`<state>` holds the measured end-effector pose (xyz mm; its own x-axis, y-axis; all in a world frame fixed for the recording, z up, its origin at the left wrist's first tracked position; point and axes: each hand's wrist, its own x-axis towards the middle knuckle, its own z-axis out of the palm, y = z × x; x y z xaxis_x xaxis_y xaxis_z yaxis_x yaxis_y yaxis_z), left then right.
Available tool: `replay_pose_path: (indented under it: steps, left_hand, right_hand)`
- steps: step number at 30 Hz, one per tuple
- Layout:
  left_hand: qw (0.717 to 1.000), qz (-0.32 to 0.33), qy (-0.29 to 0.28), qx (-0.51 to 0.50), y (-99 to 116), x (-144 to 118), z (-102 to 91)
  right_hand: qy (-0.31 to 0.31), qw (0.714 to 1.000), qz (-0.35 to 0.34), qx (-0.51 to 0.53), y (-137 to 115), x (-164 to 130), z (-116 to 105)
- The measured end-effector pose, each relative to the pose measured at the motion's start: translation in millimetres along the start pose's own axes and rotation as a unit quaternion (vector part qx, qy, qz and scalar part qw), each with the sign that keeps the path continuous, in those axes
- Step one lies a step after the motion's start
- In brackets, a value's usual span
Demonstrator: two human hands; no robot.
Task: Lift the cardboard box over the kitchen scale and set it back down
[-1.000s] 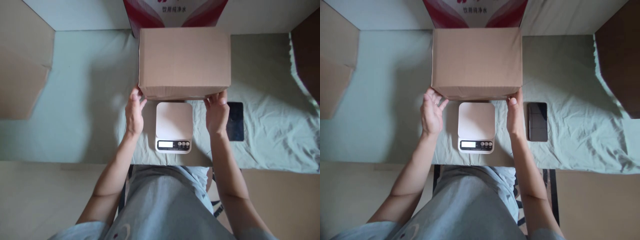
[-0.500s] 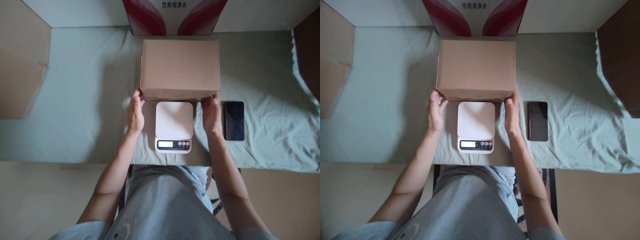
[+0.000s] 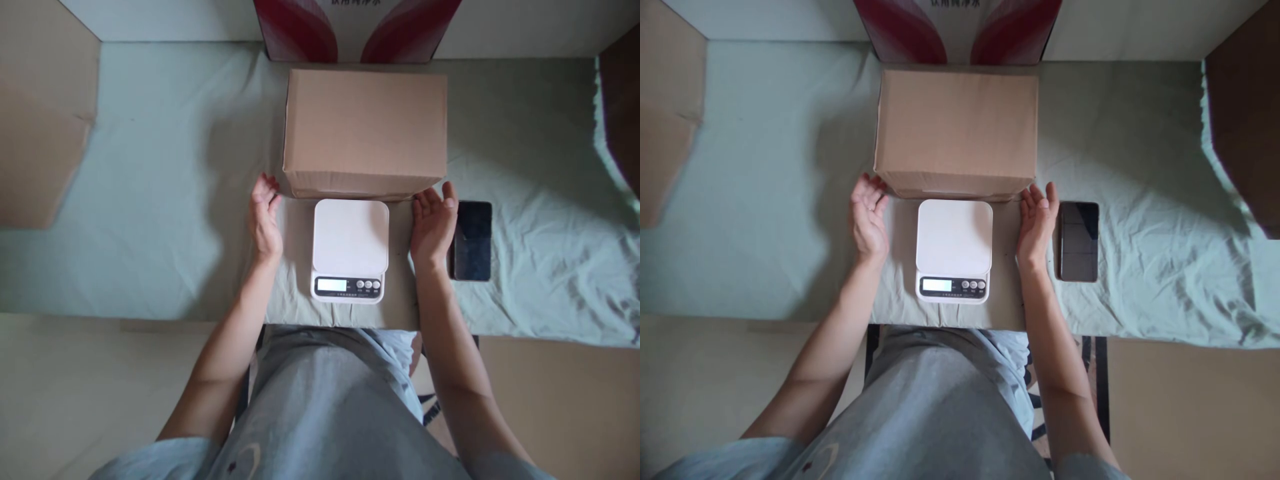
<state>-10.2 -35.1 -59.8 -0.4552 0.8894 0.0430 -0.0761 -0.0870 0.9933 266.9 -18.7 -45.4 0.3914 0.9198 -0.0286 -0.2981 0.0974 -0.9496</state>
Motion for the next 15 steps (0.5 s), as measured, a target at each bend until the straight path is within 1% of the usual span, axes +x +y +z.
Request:
replay_pose_path:
  steps: [4, 7, 10, 12, 15]
  left_hand:
    - [1.000, 0.001, 0.003, 0.001, 0.7, -1.6, 0.0]
    - [1.000, -0.005, -0.006, -0.002, 6.1, -3.2, 1.2]
    - [0.999, 0.002, -0.045, 0.003, 16.6, -2.7, 7.1]
    - [0.997, 0.012, -0.076, 0.008, 22.7, 0.3, 14.6]
    - [0.994, 0.002, -0.107, 0.004, 27.6, 7.2, 28.4]
  right_hand:
    - [-0.007, 1.000, 0.003, -0.001, -2.2, -1.0, 0.0]
    - [-0.009, 1.000, 0.008, -0.011, -5.5, -1.1, 0.7]
    - [-0.023, 0.999, 0.013, -0.020, -11.4, 0.2, 7.3]
    - [-0.049, 0.998, 0.005, -0.024, -15.5, 0.8, 16.3]
    - [-0.087, 0.996, 0.003, -0.028, -19.8, 0.4, 32.3]
